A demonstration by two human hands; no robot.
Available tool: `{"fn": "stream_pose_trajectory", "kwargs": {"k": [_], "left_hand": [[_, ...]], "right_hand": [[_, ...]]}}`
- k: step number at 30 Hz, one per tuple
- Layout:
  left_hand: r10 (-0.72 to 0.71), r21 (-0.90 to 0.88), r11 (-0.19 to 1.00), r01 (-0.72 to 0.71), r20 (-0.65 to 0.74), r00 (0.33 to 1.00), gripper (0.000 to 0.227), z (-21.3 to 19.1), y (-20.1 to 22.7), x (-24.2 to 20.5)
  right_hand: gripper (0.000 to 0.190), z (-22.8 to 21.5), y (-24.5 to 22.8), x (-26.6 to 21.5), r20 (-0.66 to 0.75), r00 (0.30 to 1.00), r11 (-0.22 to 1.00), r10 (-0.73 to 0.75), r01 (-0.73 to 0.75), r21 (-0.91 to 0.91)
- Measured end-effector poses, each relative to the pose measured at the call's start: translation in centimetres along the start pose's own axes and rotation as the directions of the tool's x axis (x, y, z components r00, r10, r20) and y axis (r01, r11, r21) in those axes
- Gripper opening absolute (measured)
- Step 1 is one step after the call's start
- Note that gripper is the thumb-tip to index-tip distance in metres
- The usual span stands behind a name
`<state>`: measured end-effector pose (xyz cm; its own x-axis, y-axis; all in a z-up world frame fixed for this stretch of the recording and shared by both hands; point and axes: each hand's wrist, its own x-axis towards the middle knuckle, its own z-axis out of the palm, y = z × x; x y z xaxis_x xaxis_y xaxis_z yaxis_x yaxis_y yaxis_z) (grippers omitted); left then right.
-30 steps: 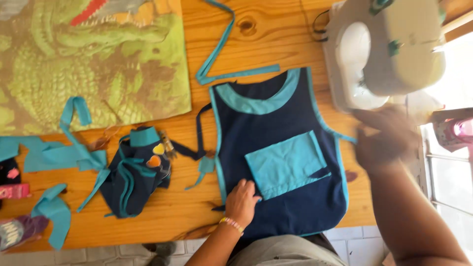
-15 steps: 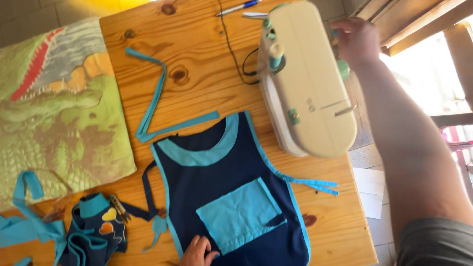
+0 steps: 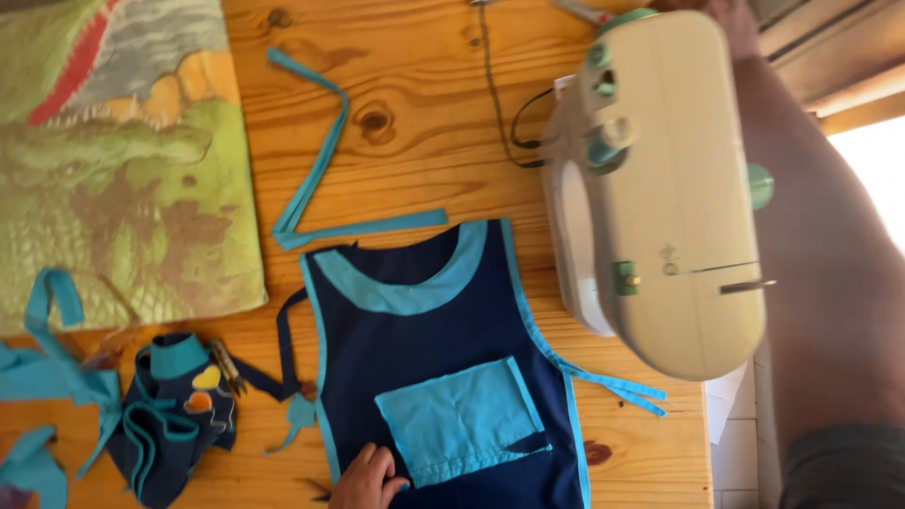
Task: Preparing a garment by smoothing fabric, trimming edges with scissors, and marking with a pen
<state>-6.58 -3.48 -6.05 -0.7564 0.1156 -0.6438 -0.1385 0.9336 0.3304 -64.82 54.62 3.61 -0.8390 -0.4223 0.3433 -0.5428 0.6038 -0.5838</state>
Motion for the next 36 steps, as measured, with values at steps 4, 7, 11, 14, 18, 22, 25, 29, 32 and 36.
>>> {"fn": "stream_pose_trajectory", "kwargs": {"k": [4,7,11,14,18,22,25,29,32,36], "left_hand": [[0.014,0.007,1.0,-0.014,-0.037,0.999,0.041,-5.0,5.1,-0.8],[0.068,-0.011,0.998,-0.069,-0.05,0.996,0.038,-6.3,6.1,-1.1],[0.169,-0.009,0.985,-0.171,-0.11,0.979,0.034,-6.5,6.0,-1.7],[0.226,0.051,0.974,-0.22,-0.21,0.951,0.036,-5.2,5.9,-1.7],[0.285,0.172,0.954,-0.246,-0.257,0.923,0.044,-4.9,6.3,-3.3],[0.32,0.255,0.935,-0.245,-0.314,0.894,0.038,-4.6,6.6,-2.9],[0.374,0.237,0.923,-0.305,-0.348,0.86,0.029,-5.5,6.7,-2.4],[0.196,-0.222,0.948,-0.228,-0.158,0.968,0.034,-5.8,5.8,-1.6],[0.153,-0.361,0.913,-0.189,-0.125,0.98,0.017,-5.7,4.8,-0.3],[0.138,-0.457,0.882,-0.114,0.02,0.99,0.016,-7.2,4.9,-1.2]], "right_hand": [[0.043,-1.1,-4.7,-3.5,0.029,0.996,0.975,0.087,-0.091,0.202],[0.047,-2.0,-8.8,-8.6,0.074,0.984,0.922,0.163,-0.179,0.344],[0.052,-3.0,-16.2,-17.6,0.17,0.945,0.796,0.278,-0.326,0.51],[0.056,-1.3,-24.0,-26.5,0.31,0.876,0.619,0.368,-0.48,0.621],[0.061,1.0,-36.9,-39.3,0.524,0.7,0.295,0.485,-0.695,0.656],[0.067,4.5,-47.9,-46.1,0.603,0.546,0.032,0.581,-0.756,0.654],[0.071,9.9,-53.3,-47.6,0.632,0.455,-0.125,0.628,-0.742,0.659],[0.045,17.8,-57.4,-47.6,0.757,0.403,-0.119,0.514,-0.84,0.529],[0.029,20.4,-58.9,-45.7,0.766,0.413,-0.171,0.492,-0.817,0.55],[0.034,22.1,-59.2,-46.3,0.777,0.335,-0.216,0.533,-0.834,0.507]]}}
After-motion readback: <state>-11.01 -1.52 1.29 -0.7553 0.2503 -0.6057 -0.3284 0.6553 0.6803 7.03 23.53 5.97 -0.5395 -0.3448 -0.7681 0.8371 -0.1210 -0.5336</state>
